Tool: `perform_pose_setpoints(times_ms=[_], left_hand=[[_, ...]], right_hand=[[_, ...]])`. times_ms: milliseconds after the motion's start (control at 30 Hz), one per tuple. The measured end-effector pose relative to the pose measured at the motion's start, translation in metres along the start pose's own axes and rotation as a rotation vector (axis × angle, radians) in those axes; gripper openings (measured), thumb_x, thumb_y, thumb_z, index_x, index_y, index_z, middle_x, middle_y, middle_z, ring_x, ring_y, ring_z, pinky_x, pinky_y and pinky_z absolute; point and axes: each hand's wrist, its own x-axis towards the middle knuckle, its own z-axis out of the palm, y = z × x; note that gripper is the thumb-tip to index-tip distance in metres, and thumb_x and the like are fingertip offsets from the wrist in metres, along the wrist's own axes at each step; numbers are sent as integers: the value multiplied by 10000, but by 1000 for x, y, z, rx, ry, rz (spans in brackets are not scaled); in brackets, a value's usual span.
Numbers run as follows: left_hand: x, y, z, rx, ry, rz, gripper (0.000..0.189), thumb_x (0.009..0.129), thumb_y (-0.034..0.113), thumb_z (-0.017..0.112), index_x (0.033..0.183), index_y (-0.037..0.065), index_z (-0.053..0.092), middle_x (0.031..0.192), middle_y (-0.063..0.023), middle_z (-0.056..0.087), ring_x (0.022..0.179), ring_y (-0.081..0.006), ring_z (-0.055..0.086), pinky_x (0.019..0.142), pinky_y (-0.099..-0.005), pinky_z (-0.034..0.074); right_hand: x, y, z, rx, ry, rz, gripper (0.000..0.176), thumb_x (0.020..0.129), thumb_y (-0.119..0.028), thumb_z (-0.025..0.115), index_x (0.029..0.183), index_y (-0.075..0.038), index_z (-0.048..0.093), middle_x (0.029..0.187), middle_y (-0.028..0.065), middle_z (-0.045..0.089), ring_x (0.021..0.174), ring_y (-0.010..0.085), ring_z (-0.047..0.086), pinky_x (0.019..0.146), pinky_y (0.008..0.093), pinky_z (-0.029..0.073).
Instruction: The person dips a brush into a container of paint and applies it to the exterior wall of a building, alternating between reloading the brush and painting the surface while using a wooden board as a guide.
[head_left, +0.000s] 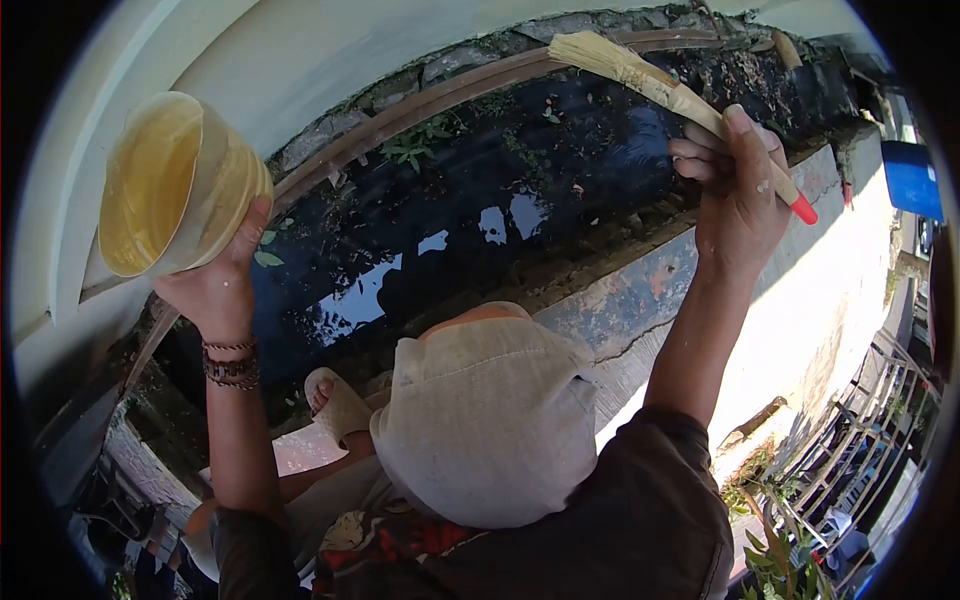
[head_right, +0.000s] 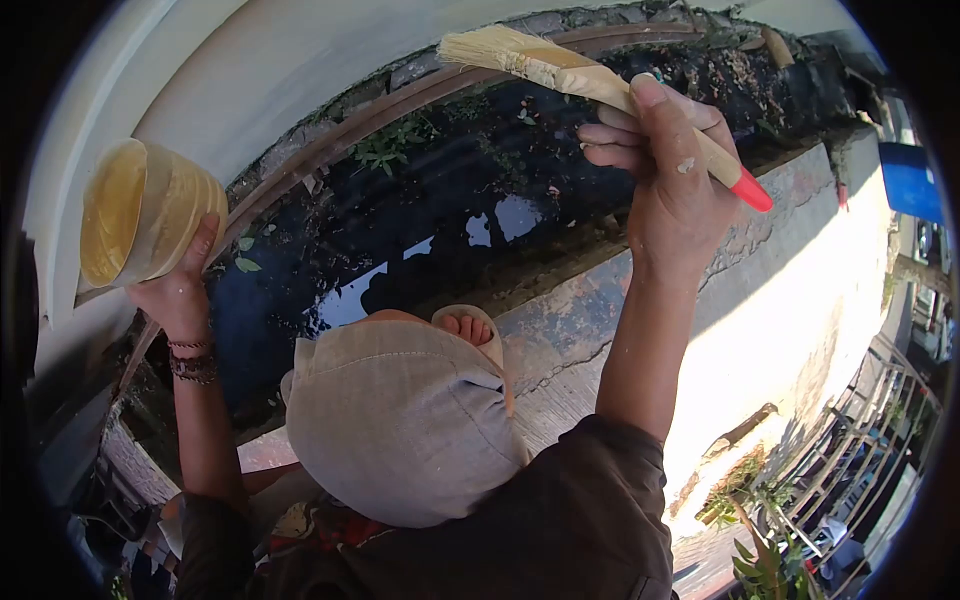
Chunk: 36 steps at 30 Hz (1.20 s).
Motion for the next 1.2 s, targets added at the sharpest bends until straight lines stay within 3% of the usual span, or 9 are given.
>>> perform_pose_setpoints(times_ms=[67,200,333,367,433,567,833,1000,1200], left_hand=[[3,3,6,-54,-3,16,593,652,85,892,1164,-19,613,1114,-92,684,979,-192,652,901,-332,510],[9,1,22,-202,51,27,705,568,67,888,1193,24,565,1142,-99,646,1024,-190,634,902,-320,497],[15,10,28,-235,79,56,732,527,9,843,1203,53,565,1106,-118,638,1020,-283,641,900,-355,507],[15,8,26,-161,29,53,778,568,71,890,1253,17,524,1166,-94,634,1064,-182,624,938,-316,493],[18,13,25,-98,55,108,761,560,45,870,1243,24,535,1158,-103,634,1058,-200,631,938,-322,495],[25,16,23,-143,114,145,750,561,39,863,1238,31,540,1152,-108,633,1055,-217,634,937,-329,496],[32,22,13,-265,153,150,740,563,51,879,1226,41,549,1149,-98,638,1041,-201,640,913,-321,508],[32,23,7,-271,168,215,723,577,57,886,1222,42,560,1154,-99,639,1046,-193,641,917,-317,507],[29,25,8,-261,217,288,706,635,114,889,1244,28,543,1200,-111,615,1078,-209,630,930,-321,503]], right_hand=[[-1,-16,36,-10,10,38,309,901,-283,674,881,19,617,632,179,646,433,218,615,346,259,467],[3,-34,96,222,-148,319,331,915,-362,651,903,-32,622,572,93,615,368,118,535,278,170,338],[4,-61,143,373,-169,488,217,932,-322,647,994,-124,586,599,85,622,361,111,527,262,160,332],[5,-68,148,371,-198,465,217,932,-322,647,994,-124,586,599,85,622,361,111,527,262,160,332],[7,-76,153,372,-310,475,281,953,-309,615,1025,-39,586,646,99,644,393,96,563,269,137,391],[-1,-98,176,313,-326,433,238,933,-318,639,1036,-109,588,595,113,628,343,141,526,261,180,349],[-25,-115,184,-31,-555,-18,258,900,-210,641,768,-53,486,579,144,615,377,177,568,296,226,410],[-43,-140,194,-164,-535,-84,258,855,-114,697,742,-69,470,586,122,616,391,162,562,343,214,423],[-56,-145,221,-553,-851,-624,288,768,-118,790,714,-32,521,652,68,638,578,112,620,529,226,487]])
